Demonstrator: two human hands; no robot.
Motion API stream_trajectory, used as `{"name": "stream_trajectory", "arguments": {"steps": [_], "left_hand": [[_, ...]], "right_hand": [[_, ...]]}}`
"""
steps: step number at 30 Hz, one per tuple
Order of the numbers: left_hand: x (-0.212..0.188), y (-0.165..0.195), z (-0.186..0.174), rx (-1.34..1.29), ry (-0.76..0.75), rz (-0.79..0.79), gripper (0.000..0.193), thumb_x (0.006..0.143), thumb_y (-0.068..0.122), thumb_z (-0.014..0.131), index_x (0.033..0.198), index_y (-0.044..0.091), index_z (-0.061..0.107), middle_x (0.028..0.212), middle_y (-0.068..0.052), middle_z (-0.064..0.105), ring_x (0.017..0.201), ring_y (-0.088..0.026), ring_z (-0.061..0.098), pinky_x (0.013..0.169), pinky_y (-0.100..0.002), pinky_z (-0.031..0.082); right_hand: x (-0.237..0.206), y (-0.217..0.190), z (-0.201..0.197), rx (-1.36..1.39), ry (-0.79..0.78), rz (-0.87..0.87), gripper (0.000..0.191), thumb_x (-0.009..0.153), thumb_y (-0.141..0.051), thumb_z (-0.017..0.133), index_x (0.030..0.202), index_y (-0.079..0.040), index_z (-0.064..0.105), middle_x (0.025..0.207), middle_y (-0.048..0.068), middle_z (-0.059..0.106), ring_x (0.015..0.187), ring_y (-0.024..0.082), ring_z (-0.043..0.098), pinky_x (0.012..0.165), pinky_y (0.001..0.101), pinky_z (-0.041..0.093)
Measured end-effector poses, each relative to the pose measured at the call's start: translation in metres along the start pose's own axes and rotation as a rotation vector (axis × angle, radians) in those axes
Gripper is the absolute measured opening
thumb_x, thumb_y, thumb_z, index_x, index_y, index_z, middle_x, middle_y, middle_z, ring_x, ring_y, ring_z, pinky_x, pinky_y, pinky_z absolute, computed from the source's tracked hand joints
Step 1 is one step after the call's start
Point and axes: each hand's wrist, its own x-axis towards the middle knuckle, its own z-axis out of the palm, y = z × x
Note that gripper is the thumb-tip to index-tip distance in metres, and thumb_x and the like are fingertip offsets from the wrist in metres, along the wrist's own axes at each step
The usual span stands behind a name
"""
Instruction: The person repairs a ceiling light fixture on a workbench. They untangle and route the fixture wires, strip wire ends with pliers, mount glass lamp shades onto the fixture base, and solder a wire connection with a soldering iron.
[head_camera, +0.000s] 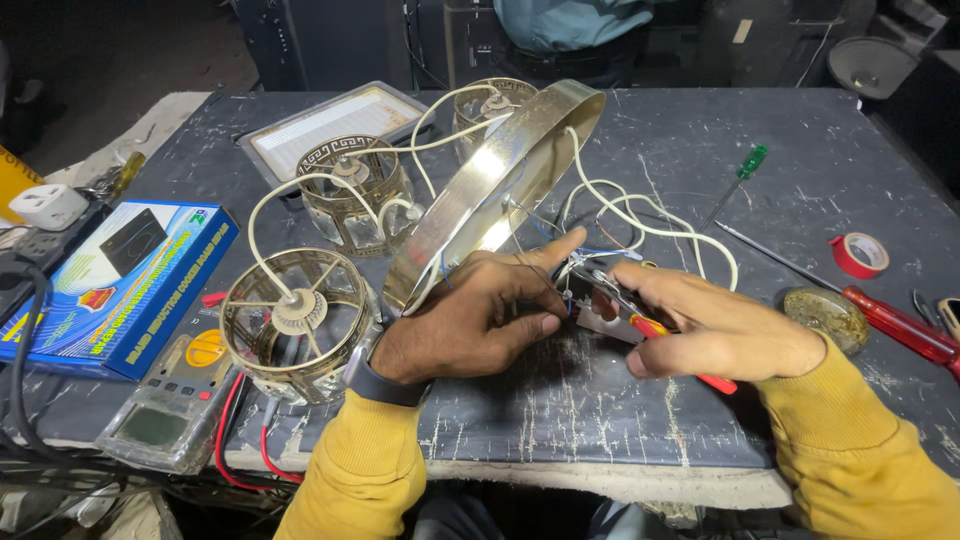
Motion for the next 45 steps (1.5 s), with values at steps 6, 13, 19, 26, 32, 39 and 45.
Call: {"name": "stream_trajectory", "arguments": {"steps": [6, 13, 19, 26, 32, 39, 45], "left_hand": [[-0.001, -0.002, -0.001, 0.043, -0.007, 0.046, 0.011, 0.083, 0.001, 0.069, 0.092, -0.004, 0.073, 0.143, -0.031, 0.056, 0.143, -0.032, 0.054, 0.101, -0.036, 0.053], [0.0, -0.004, 0.001, 0.074, -0.021, 0.03, 0.012, 0.08, 0.002, 0.07, 0.091, -0.002, 0.073, 0.154, -0.027, 0.048, 0.123, -0.028, 0.071, 0.088, -0.034, 0.058], [0.0, -0.001, 0.002, 0.171, -0.008, -0.004, 0.011, 0.078, 0.004, 0.074, 0.088, -0.001, 0.075, 0.157, -0.019, 0.049, 0.113, -0.026, 0.074, 0.093, -0.033, 0.057], [0.001, -0.001, 0.004, 0.139, 0.02, -0.036, 0.011, 0.078, 0.006, 0.075, 0.087, -0.001, 0.074, 0.159, -0.017, 0.048, 0.105, -0.024, 0.077, 0.091, -0.033, 0.057], [0.006, 0.004, 0.008, 0.472, 0.278, 0.212, 0.022, 0.085, 0.012, 0.085, 0.102, 0.002, 0.075, 0.122, -0.015, 0.068, 0.11, -0.032, 0.07, 0.094, -0.037, 0.054], [0.05, 0.005, 0.043, 0.764, 0.404, -0.121, 0.036, 0.081, 0.027, 0.081, 0.11, 0.005, 0.074, 0.088, -0.015, 0.065, 0.085, -0.033, 0.063, 0.074, -0.043, 0.05], [0.055, -0.003, 0.049, 0.847, 0.292, -0.043, 0.014, 0.084, 0.022, 0.072, 0.088, 0.009, 0.072, 0.097, -0.014, 0.063, 0.096, -0.033, 0.061, 0.079, -0.044, 0.05]], "right_hand": [[0.008, -0.015, 0.006, -0.509, 0.007, 0.131, 0.067, 0.06, -0.034, 0.079, 0.121, -0.012, 0.06, 0.104, 0.009, 0.065, 0.099, 0.025, 0.063, 0.084, 0.038, 0.051], [0.01, -0.02, 0.017, -0.569, 0.107, 0.076, 0.07, 0.057, -0.032, 0.08, 0.121, -0.013, 0.062, 0.105, 0.011, 0.067, 0.1, 0.029, 0.065, 0.085, 0.041, 0.051], [0.01, -0.007, 0.016, -0.664, 0.137, -0.059, 0.075, 0.055, -0.029, 0.08, 0.124, -0.008, 0.061, 0.102, 0.012, 0.066, 0.102, 0.032, 0.063, 0.087, 0.0429, 0.048], [0.005, -0.002, 0.019, -0.645, 0.156, -0.003, 0.055, 0.062, -0.022, 0.074, 0.115, -0.012, 0.065, 0.095, 0.011, 0.069, 0.097, 0.032, 0.067, 0.081, 0.0433, 0.05], [-0.021, 0.014, -0.014, -0.229, 0.058, -0.057, 0.059, 0.063, -0.022, 0.073, 0.12, -0.008, 0.062, 0.091, 0.009, 0.063, 0.085, 0.023, 0.063, 0.076, 0.035, 0.049], [-0.022, 0.062, -0.032, 0.641, -0.094, -0.049, 0.043, 0.075, -0.018, 0.06, 0.111, 0.005, 0.059, 0.09, 0.01, 0.057, 0.07, 0.013, 0.053, 0.061, 0.0254, 0.041], [-0.017, 0.069, -0.023, 0.646, -0.085, 0.006, 0.037, 0.078, -0.017, 0.058, 0.11, 0.002, 0.06, 0.086, 0.009, 0.057, 0.064, 0.013, 0.054, 0.057, 0.024, 0.041]]}}
